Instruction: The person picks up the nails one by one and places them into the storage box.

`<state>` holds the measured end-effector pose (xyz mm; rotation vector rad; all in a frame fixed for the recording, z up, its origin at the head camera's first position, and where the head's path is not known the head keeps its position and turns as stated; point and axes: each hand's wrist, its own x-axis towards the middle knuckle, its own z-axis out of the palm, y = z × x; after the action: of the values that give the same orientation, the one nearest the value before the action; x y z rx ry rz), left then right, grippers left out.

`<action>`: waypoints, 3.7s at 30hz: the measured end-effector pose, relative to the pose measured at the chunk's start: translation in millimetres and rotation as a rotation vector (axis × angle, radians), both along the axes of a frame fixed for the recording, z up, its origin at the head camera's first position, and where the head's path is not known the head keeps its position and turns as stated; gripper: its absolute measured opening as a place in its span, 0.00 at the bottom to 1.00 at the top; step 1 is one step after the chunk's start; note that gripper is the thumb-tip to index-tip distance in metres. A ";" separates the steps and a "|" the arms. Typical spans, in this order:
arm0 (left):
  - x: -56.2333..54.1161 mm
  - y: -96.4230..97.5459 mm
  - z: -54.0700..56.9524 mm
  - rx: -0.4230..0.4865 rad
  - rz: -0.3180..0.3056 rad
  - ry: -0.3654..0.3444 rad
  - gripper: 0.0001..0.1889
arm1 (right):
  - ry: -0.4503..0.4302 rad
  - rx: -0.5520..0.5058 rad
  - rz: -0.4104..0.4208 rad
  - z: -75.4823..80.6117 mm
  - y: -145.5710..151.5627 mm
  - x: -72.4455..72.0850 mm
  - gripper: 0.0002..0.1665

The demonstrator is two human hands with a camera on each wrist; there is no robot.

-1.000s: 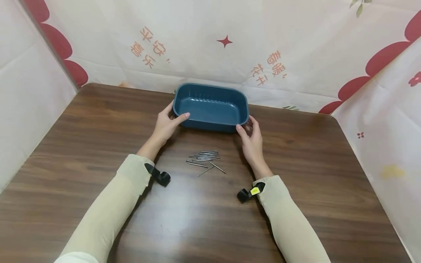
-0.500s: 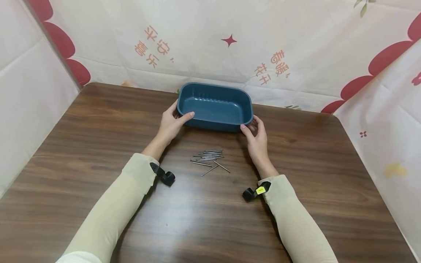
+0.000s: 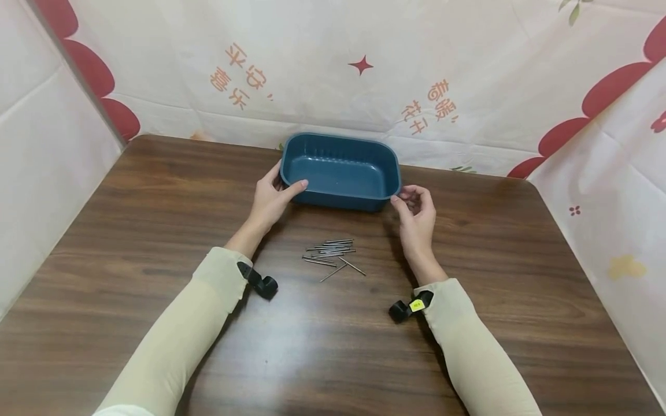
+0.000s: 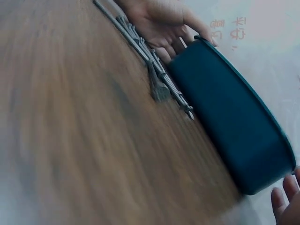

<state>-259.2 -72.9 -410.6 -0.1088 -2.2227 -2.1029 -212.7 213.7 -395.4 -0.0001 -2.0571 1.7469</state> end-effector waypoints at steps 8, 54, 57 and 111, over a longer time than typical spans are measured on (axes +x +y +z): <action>0.5 -0.6 1.8 -0.012 -0.004 0.000 0.42 | -0.080 0.237 0.177 32.1 6.4 6.5 0.18; 2.7 1.0 4.5 0.028 -0.025 -0.010 0.42 | -0.227 1.075 0.871 39.6 -48.1 0.6 0.15; 2.4 0.9 4.3 0.031 -0.023 -0.006 0.43 | -0.229 1.087 0.857 38.9 -48.6 0.6 0.15; 1.1 -2.1 3.0 0.024 -0.048 0.003 0.43 | -0.203 1.010 0.769 45.8 -37.8 -4.0 0.21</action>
<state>-258.1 -74.9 -407.6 -0.1659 -2.2147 -2.1508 -216.8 176.0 -349.6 1.0582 -3.1146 0.7972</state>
